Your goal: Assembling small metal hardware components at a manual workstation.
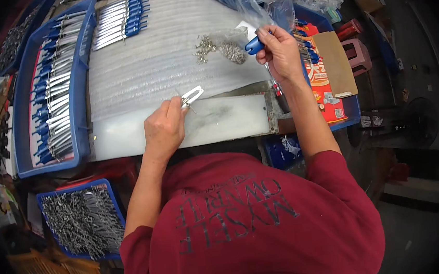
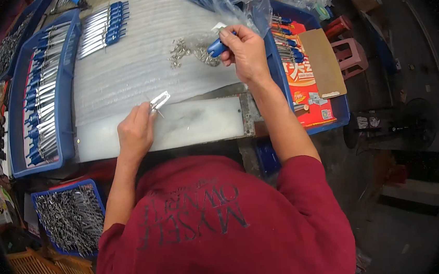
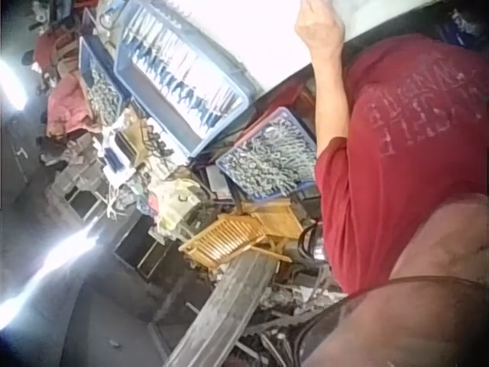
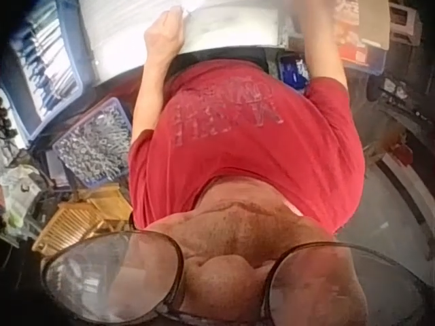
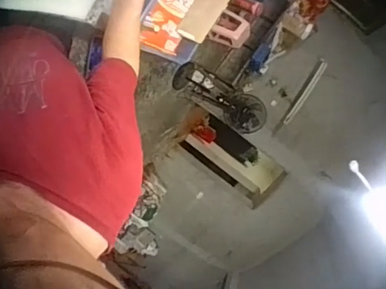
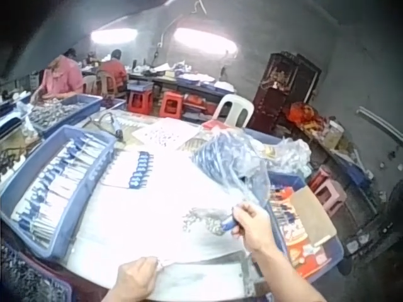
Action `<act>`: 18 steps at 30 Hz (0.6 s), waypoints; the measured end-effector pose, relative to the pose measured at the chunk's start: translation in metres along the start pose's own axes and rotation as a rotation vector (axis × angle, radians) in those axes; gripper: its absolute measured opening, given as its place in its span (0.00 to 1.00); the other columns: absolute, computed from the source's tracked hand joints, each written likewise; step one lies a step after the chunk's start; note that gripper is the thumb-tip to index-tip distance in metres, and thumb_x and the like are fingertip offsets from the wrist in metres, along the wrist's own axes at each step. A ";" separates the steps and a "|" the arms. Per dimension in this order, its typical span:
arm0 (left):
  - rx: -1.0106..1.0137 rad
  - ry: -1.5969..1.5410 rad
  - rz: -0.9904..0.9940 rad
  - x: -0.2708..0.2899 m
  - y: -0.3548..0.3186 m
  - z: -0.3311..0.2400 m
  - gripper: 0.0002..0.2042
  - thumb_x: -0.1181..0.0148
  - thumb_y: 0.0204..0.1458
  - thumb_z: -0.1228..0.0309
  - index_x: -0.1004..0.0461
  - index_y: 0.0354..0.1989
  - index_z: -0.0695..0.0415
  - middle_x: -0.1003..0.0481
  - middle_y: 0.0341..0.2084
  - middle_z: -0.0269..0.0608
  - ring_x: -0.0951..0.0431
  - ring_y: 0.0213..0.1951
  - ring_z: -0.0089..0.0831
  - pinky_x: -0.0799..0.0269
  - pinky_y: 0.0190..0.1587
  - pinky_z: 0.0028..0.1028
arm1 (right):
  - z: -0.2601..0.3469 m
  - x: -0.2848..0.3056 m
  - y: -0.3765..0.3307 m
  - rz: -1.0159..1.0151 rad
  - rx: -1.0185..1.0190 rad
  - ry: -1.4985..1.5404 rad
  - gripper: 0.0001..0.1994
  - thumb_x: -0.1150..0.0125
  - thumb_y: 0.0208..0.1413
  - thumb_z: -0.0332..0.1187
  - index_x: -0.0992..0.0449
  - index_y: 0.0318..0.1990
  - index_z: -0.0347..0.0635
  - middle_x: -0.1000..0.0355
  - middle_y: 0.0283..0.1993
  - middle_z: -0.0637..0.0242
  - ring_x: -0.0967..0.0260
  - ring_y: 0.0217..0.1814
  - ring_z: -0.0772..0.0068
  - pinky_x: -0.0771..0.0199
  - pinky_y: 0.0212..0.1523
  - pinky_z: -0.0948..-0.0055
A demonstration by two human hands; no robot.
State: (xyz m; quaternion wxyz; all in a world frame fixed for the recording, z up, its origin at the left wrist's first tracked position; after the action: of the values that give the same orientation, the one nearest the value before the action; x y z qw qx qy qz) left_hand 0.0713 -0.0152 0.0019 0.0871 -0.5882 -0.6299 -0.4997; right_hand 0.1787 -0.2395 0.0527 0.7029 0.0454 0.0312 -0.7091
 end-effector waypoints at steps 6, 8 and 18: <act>-0.022 -0.034 -0.022 0.012 0.007 -0.016 0.10 0.45 0.40 0.74 0.35 0.32 0.60 0.36 0.17 0.42 0.33 0.17 0.38 0.38 0.17 0.31 | -0.023 -0.017 -0.037 0.027 -0.101 0.088 0.08 0.48 0.50 0.32 0.32 0.30 0.34 0.33 0.20 0.66 0.37 0.15 0.80 0.36 0.13 0.83; -0.022 -0.033 -0.012 0.013 0.007 -0.022 0.10 0.45 0.40 0.74 0.35 0.32 0.60 0.36 0.17 0.41 0.33 0.17 0.37 0.38 0.17 0.30 | -0.029 -0.021 -0.045 0.040 -0.108 0.092 0.09 0.48 0.51 0.33 0.32 0.29 0.34 0.33 0.20 0.65 0.36 0.15 0.79 0.34 0.14 0.82; -0.027 -0.019 0.032 0.011 0.002 -0.035 0.09 0.45 0.40 0.73 0.36 0.30 0.59 0.37 0.15 0.40 0.33 0.16 0.36 0.38 0.16 0.31 | -0.044 -0.033 -0.068 0.065 -0.135 0.129 0.09 0.48 0.51 0.33 0.32 0.28 0.34 0.33 0.20 0.64 0.36 0.14 0.79 0.34 0.14 0.81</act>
State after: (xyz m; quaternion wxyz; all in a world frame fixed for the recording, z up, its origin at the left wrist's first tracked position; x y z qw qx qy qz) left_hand 0.0528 -0.0344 0.0277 0.0810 -0.6041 -0.6145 -0.5010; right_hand 0.1120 -0.2009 0.0110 0.7234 0.0446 0.1226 -0.6779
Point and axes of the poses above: each hand's wrist, its own y-axis towards the middle knuckle, its own x-axis out of the back of the hand, z = x × y, the point moved 5 cm from there along y, towards the middle knuckle
